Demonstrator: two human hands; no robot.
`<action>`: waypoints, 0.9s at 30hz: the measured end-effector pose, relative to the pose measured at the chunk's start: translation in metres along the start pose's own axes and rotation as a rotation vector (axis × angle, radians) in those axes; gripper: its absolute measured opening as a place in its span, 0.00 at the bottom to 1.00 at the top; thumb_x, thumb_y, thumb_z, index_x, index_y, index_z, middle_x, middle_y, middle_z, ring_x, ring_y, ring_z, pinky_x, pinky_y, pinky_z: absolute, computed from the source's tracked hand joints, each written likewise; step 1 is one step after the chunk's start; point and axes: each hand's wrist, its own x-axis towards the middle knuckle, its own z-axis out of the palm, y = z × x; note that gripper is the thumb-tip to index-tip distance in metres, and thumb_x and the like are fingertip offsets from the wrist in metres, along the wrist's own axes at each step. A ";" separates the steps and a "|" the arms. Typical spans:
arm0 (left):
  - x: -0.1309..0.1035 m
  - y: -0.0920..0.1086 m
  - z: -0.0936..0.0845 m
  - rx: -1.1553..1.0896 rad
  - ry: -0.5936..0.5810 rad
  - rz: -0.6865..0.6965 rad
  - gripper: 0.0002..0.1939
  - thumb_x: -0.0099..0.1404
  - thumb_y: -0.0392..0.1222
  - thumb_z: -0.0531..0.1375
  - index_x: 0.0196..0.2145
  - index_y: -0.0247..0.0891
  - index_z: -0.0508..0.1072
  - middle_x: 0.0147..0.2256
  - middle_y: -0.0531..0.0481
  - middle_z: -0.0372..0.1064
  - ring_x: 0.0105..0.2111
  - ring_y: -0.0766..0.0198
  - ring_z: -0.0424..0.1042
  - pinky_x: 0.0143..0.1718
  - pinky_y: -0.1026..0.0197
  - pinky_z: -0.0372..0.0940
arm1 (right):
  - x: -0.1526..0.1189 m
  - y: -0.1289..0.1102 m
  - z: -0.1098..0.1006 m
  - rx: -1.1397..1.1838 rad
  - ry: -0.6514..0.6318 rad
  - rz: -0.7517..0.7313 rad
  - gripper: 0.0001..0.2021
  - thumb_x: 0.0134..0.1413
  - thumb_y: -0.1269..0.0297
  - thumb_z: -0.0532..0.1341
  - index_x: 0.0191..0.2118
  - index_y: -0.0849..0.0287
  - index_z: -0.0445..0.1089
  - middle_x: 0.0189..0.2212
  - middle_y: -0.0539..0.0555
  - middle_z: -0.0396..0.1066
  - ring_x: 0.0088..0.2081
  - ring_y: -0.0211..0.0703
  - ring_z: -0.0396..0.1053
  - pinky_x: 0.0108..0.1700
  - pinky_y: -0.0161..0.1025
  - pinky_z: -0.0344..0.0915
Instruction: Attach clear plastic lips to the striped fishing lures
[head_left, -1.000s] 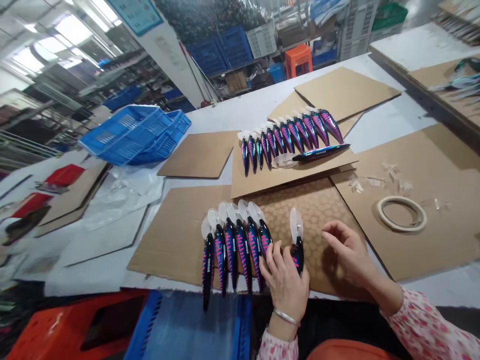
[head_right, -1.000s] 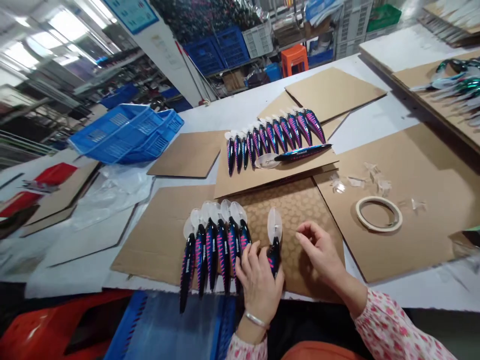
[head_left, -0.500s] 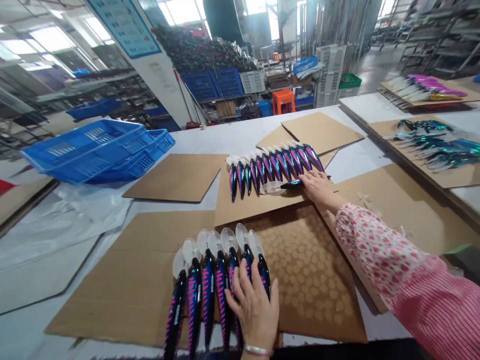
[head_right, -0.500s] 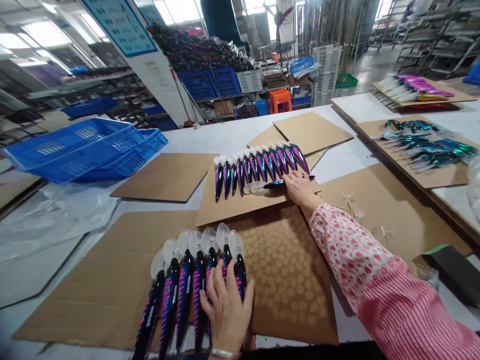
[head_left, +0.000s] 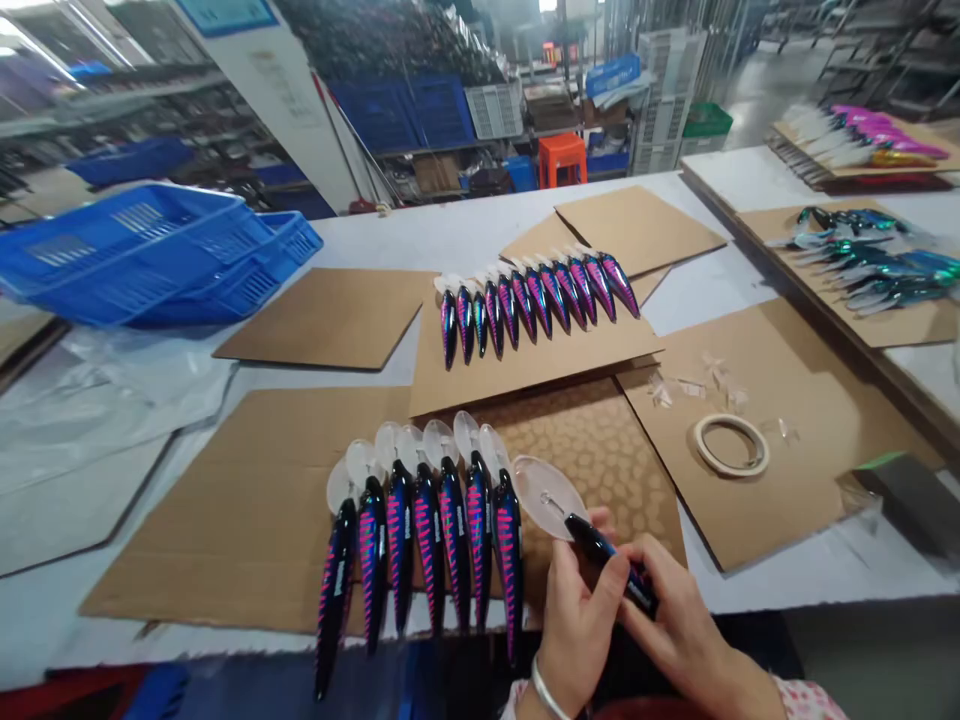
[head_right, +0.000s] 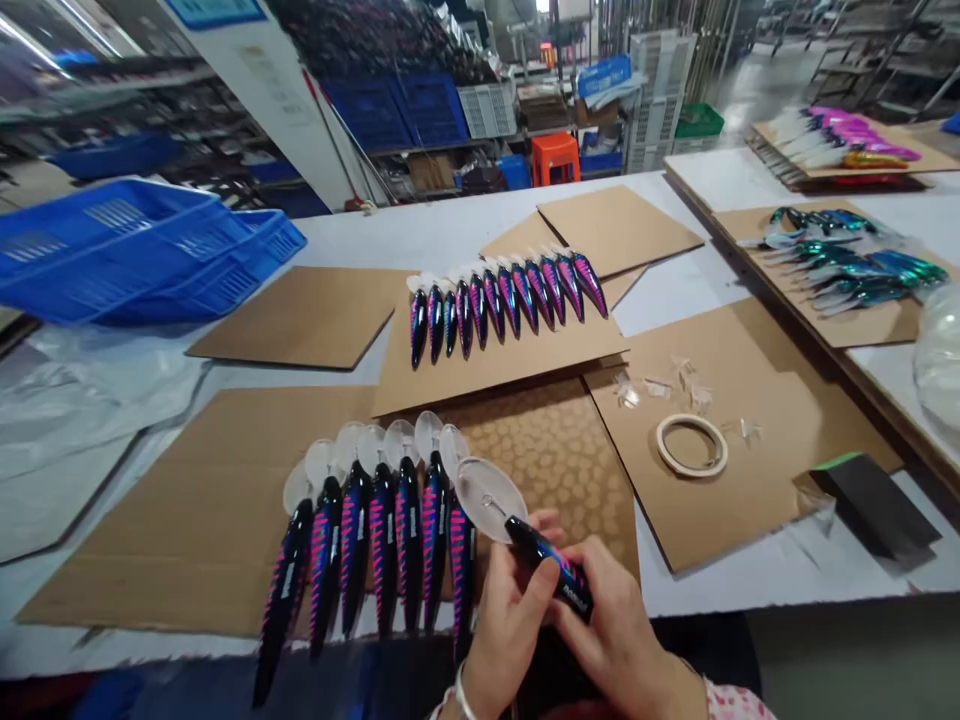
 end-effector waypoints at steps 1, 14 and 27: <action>-0.004 -0.001 0.005 0.074 -0.002 -0.027 0.21 0.66 0.54 0.57 0.49 0.36 0.68 0.46 0.39 0.72 0.47 0.54 0.73 0.51 0.51 0.67 | -0.013 0.002 0.004 0.031 -0.006 0.023 0.07 0.62 0.62 0.57 0.45 0.57 0.63 0.34 0.53 0.69 0.33 0.42 0.68 0.34 0.36 0.65; -0.033 -0.011 0.004 0.124 -0.073 -0.159 0.15 0.70 0.50 0.51 0.47 0.38 0.64 0.34 0.50 0.68 0.31 0.64 0.69 0.37 0.60 0.67 | 0.005 0.008 -0.031 0.297 -0.021 0.218 0.14 0.63 0.56 0.58 0.30 0.58 0.68 0.24 0.49 0.67 0.26 0.37 0.63 0.28 0.34 0.59; -0.037 -0.014 0.013 0.208 -0.114 -0.087 0.16 0.66 0.51 0.55 0.46 0.38 0.70 0.32 0.48 0.71 0.31 0.61 0.69 0.40 0.59 0.68 | 0.031 0.001 -0.022 0.834 -0.051 0.498 0.18 0.49 0.52 0.69 0.36 0.58 0.65 0.29 0.46 0.66 0.27 0.34 0.64 0.29 0.32 0.60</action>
